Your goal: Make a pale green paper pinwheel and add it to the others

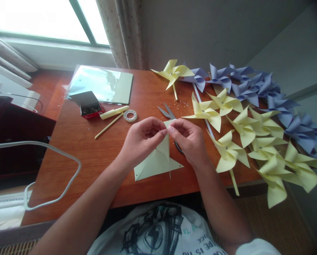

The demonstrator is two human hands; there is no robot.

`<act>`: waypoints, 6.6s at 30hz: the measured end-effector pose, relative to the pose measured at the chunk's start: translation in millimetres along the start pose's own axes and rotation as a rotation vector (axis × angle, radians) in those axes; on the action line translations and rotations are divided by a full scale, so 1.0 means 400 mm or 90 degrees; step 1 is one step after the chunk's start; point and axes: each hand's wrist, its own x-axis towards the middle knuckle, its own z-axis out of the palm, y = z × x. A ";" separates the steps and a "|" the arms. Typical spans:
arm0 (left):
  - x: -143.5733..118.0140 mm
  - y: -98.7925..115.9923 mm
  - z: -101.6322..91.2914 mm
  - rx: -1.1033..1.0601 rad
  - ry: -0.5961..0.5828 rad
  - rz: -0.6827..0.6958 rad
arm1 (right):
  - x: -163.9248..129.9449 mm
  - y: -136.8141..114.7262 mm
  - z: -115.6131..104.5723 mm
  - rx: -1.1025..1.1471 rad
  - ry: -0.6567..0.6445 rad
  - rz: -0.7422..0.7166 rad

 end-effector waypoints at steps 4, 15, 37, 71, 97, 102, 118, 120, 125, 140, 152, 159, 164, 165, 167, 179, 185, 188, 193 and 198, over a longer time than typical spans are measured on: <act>0.000 0.000 0.000 0.016 0.004 0.012 | 0.000 0.002 0.000 0.003 -0.002 -0.008; -0.001 -0.001 -0.001 0.031 0.016 0.019 | 0.001 0.007 -0.002 -0.015 0.010 -0.009; 0.006 0.023 -0.007 0.015 0.088 0.001 | -0.033 0.036 -0.085 -0.707 0.050 -0.014; 0.012 0.016 -0.029 0.009 0.062 0.046 | -0.047 0.029 -0.103 -0.252 -0.058 -0.060; 0.012 -0.001 -0.036 0.041 0.044 0.075 | -0.047 0.044 -0.107 -0.247 -0.060 -0.099; 0.013 -0.001 -0.034 0.059 0.051 0.072 | -0.048 0.048 -0.110 -0.264 -0.061 -0.108; 0.012 0.004 -0.026 0.041 0.057 0.053 | -0.047 0.042 -0.103 -0.273 -0.033 -0.083; 0.012 0.008 -0.024 0.052 0.054 0.049 | -0.046 0.046 -0.103 -0.270 -0.023 -0.068; 0.012 0.012 -0.024 0.070 0.060 0.047 | -0.038 0.039 -0.106 -0.153 -0.017 0.032; 0.011 0.011 -0.026 0.085 0.070 0.063 | -0.031 0.015 -0.109 0.108 -0.106 0.187; 0.013 0.007 -0.031 0.080 0.084 0.077 | -0.029 0.041 -0.121 -0.170 0.052 0.130; 0.012 0.007 -0.035 0.098 0.067 0.071 | -0.050 0.048 -0.108 -0.520 0.129 -0.015; 0.010 0.016 -0.033 0.063 0.087 0.057 | -0.052 0.042 -0.092 -0.687 0.152 -0.017; 0.009 0.017 -0.032 0.058 0.091 0.056 | -0.052 0.042 -0.090 -0.707 0.151 -0.006; 0.009 0.018 -0.032 0.056 0.095 0.053 | -0.052 0.042 -0.089 -0.736 0.144 0.017; 0.009 0.014 -0.034 0.068 0.108 0.082 | -0.048 0.044 -0.115 -0.695 0.070 -0.065; 0.009 0.011 -0.027 0.067 0.101 0.075 | -0.050 -0.033 -0.060 -0.339 0.039 -0.141; 0.013 0.003 -0.029 0.063 0.094 0.076 | -0.024 -0.039 -0.025 -0.213 -0.049 -0.087; 0.019 -0.008 -0.036 0.068 0.051 0.060 | 0.014 0.001 -0.005 -0.118 -0.032 -0.026; 0.016 -0.007 -0.034 0.096 0.043 0.064 | 0.006 0.025 -0.014 -0.098 -0.027 0.004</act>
